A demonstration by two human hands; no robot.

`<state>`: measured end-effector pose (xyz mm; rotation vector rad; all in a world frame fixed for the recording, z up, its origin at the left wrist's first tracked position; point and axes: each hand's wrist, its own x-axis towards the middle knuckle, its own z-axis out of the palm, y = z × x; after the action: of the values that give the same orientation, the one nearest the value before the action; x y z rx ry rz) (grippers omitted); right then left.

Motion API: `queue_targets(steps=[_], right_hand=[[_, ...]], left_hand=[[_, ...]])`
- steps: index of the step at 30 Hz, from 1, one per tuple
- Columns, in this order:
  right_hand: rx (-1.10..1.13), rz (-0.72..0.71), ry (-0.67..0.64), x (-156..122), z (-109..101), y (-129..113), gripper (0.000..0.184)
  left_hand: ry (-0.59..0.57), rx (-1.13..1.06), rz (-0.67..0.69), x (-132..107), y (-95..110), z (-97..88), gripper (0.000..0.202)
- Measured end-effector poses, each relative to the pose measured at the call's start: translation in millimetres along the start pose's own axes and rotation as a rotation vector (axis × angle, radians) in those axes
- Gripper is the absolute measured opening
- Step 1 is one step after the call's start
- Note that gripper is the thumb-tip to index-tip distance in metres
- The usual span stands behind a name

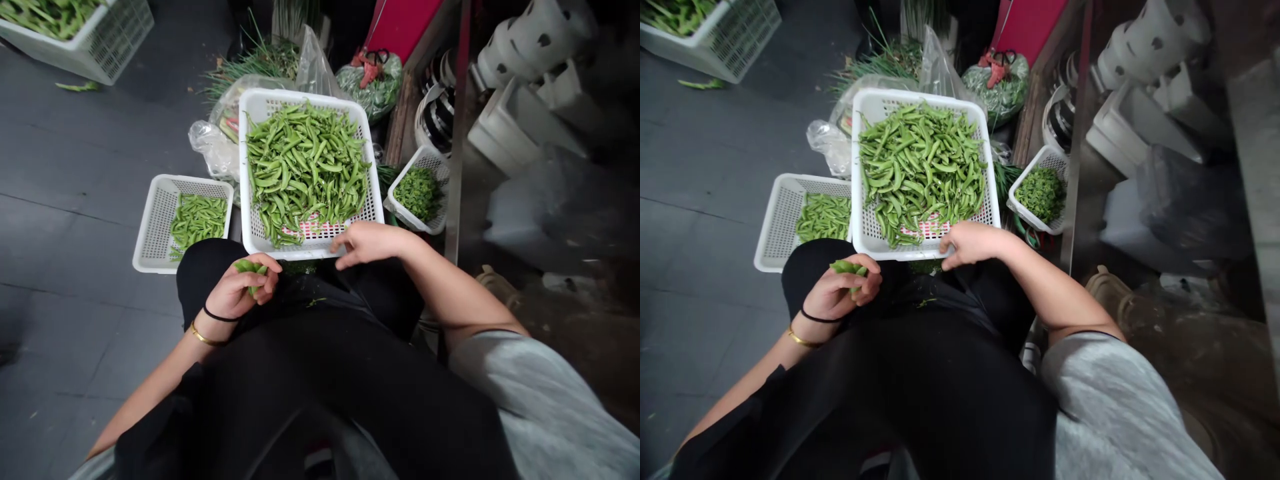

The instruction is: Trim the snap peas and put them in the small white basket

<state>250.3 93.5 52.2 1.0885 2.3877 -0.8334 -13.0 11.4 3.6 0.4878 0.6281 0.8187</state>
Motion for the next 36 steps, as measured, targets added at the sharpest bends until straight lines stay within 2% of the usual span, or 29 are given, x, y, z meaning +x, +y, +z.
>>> queue_targets(steps=[3,6,8,10,14,17,20,24,28,31,36], right_hand=[[-0.223,0.167,0.135,45,12,17,0.03],[-0.345,0.151,0.082,91,30,32,0.031],[-0.353,0.121,0.052,104,36,39,0.029],[-0.353,0.116,0.063,102,35,46,0.027],[-0.338,0.172,0.192,80,30,52,0.028],[-0.362,0.163,0.138,80,35,46,0.03],[-0.381,0.152,0.072,94,44,39,0.032],[-0.375,0.156,0.06,108,49,34,0.034],[-0.335,0.156,0.08,106,46,30,0.032],[-0.283,0.168,0.158,99,35,30,0.026],[-0.123,0.18,0.418,65,19,34,0.029]], left_hand=[[0.0,-0.044,-0.02,8,-1,2.4,0.01],[0.04,-0.055,0.016,9,1,7.5,0.014],[0.086,-0.061,0.027,7,2,9.3,0.016],[0.132,-0.056,0.007,5,1,9.5,0.019],[0.183,-0.004,-0.068,5,-9,13.0,0.019],[0.185,0.058,-0.053,4,-14,21.8,0.02],[0.174,0.073,0.0,0,-15,28.0,0.021],[0.19,0.044,0.018,-8,-15,26.0,0.019],[0.212,0.03,0.019,-12,-17,24.5,0.018],[0.202,0.035,0.023,-12,-18,24.3,0.018],[0.216,0.036,-0.001,-5,-19,20.0,0.019]])
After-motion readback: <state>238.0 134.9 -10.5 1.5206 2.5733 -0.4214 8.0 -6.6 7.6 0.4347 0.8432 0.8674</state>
